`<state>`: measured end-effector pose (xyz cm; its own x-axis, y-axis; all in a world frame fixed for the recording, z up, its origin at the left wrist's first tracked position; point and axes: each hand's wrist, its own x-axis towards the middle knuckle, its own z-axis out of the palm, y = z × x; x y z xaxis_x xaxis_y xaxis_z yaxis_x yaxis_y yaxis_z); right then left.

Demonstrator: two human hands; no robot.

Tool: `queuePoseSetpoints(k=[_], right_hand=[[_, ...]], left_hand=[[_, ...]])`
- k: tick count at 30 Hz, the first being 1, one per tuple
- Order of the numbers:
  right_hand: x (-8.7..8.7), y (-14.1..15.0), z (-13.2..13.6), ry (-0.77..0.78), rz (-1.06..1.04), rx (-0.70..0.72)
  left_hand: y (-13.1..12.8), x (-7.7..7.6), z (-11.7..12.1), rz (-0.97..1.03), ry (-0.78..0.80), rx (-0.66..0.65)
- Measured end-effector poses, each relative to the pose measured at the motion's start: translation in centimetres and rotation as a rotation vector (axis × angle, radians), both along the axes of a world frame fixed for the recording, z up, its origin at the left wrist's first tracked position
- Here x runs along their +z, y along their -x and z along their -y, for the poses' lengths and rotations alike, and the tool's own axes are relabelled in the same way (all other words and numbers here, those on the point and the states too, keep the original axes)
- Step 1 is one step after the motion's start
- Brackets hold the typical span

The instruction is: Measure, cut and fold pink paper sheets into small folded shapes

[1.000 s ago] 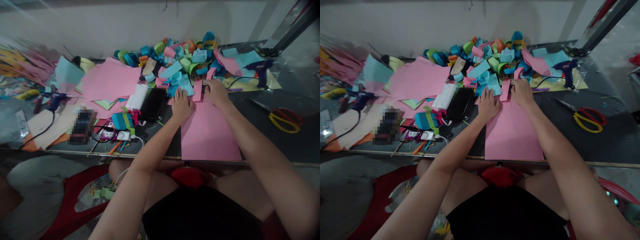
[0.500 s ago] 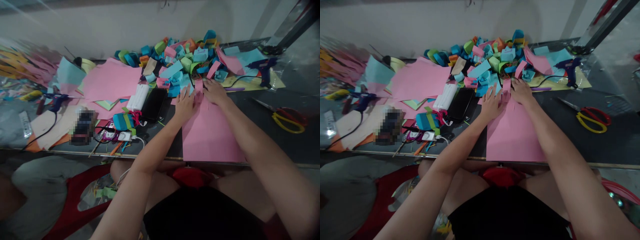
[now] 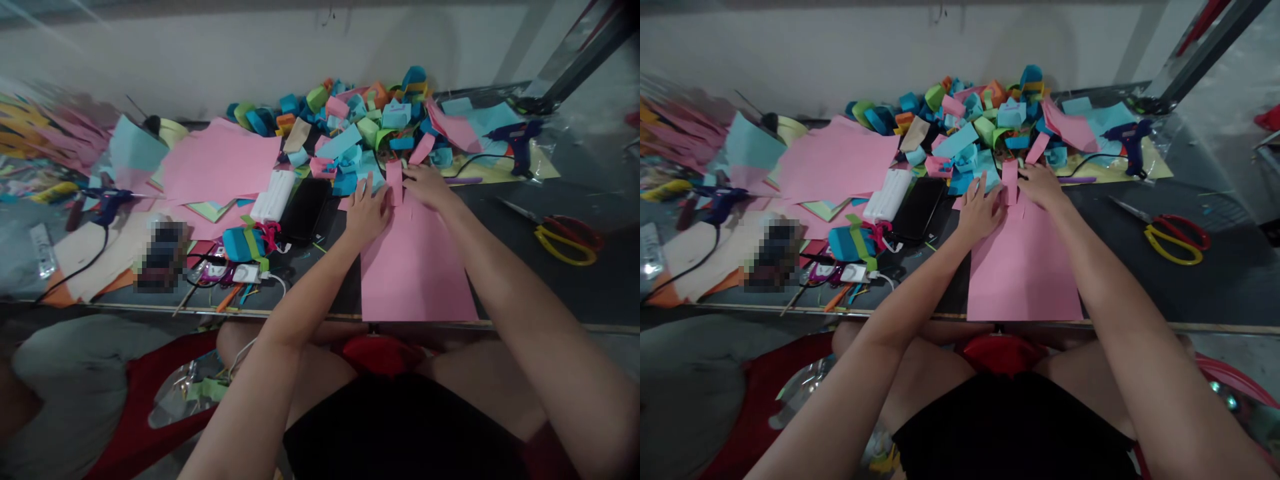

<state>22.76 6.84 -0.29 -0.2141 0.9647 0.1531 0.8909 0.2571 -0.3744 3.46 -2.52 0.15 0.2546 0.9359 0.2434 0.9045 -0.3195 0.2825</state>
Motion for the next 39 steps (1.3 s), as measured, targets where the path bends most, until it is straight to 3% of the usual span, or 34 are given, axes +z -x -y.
queuePoseSetpoints(k=[3,7,14,21,24,27,32,35,39], right_hand=[[-0.3,0.1,-0.1,0.002,-0.036,0.005],[-0.2,0.2,0.6,-0.105,-0.081,-0.029],[0.6,0.2,6.2,-0.235,-0.103,-0.071],[0.3,0.3,9.4,-0.096,-0.199,0.115],[0.6,0.4,9.6,-0.094,-0.313,0.177],[1.0,0.8,9.8,-0.1,-0.595,0.133],[1.1,1.9,10.0,0.09,-0.994,0.093],[0.6,2.7,9.9,0.151,-1.047,0.016],[0.1,3.7,10.1,0.133,-1.086,-0.06]], left_hand=[[0.0,0.2,0.1,0.003,-0.004,-0.023],[0.0,0.6,0.2,-0.003,0.004,-0.056],[0.2,0.5,-0.2,-0.001,-0.017,-0.164],[0.3,1.0,-0.6,0.045,0.037,-0.256],[0.7,0.8,-0.7,0.258,0.003,-0.235],[0.8,0.3,-0.8,0.669,-0.047,-0.183],[0.3,0.0,-1.3,1.331,0.122,-0.028],[0.0,0.3,-1.7,1.507,0.145,0.069],[-0.2,0.8,-1.3,1.574,0.262,0.025]])
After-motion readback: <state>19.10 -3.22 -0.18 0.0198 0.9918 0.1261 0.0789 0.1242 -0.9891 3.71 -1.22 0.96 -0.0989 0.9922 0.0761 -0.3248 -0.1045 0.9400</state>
